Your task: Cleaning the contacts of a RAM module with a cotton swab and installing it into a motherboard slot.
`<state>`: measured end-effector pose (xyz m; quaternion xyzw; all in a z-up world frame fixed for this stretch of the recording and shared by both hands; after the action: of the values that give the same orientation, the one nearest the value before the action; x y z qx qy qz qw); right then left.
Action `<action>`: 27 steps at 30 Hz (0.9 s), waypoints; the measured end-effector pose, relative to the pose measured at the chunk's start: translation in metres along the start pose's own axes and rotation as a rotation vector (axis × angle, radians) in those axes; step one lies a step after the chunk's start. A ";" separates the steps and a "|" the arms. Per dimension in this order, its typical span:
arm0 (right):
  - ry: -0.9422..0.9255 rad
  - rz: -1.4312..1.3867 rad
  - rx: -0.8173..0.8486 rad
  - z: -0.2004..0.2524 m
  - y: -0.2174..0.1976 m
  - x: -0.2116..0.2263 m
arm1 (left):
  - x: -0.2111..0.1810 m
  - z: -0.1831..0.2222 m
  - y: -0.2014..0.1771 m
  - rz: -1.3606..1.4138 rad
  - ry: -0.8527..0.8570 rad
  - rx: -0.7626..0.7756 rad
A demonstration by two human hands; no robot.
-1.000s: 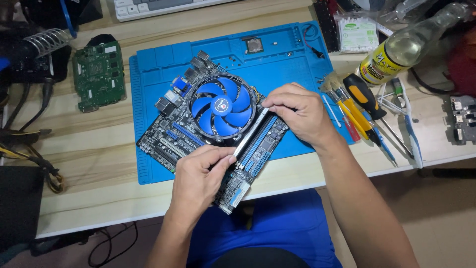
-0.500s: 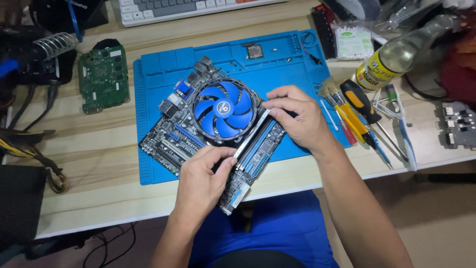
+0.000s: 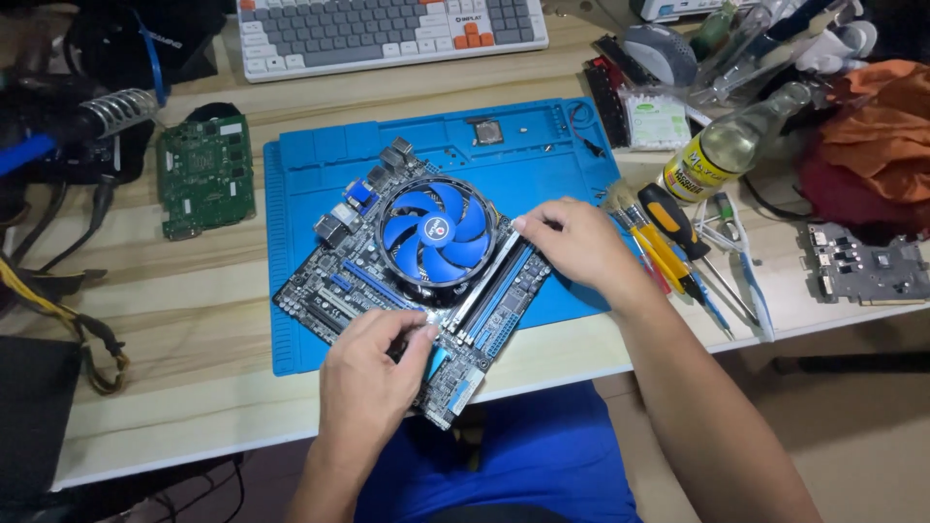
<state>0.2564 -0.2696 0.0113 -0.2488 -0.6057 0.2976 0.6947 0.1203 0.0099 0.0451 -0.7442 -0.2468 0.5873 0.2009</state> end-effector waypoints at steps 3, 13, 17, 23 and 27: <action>0.078 0.009 0.063 0.000 0.002 0.006 | 0.022 0.007 0.015 -0.059 -0.074 0.090; 0.099 -0.102 0.147 -0.018 0.003 -0.005 | -0.038 -0.005 0.030 -0.332 0.872 0.164; 0.111 -0.072 0.126 -0.018 0.006 -0.015 | -0.047 -0.002 0.027 -0.393 1.013 0.045; 0.099 -0.077 0.150 -0.019 0.003 -0.009 | -0.043 -0.003 0.028 -0.361 1.016 -0.004; 0.101 -0.101 0.179 -0.020 0.006 -0.005 | -0.043 -0.006 0.027 -0.285 1.018 0.033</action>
<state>0.2753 -0.2690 0.0011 -0.1696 -0.5529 0.3021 0.7578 0.1214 -0.0377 0.0637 -0.8910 -0.2075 0.1222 0.3849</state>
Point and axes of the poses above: each hand's wrist, its own z-axis away from the middle knuckle, its own y-axis out of the palm, x = y × z, the point moved 10 cm from there along -z, towards the middle knuckle, and after that the axes turned 3 degrees about y, right-handed, at the moved point
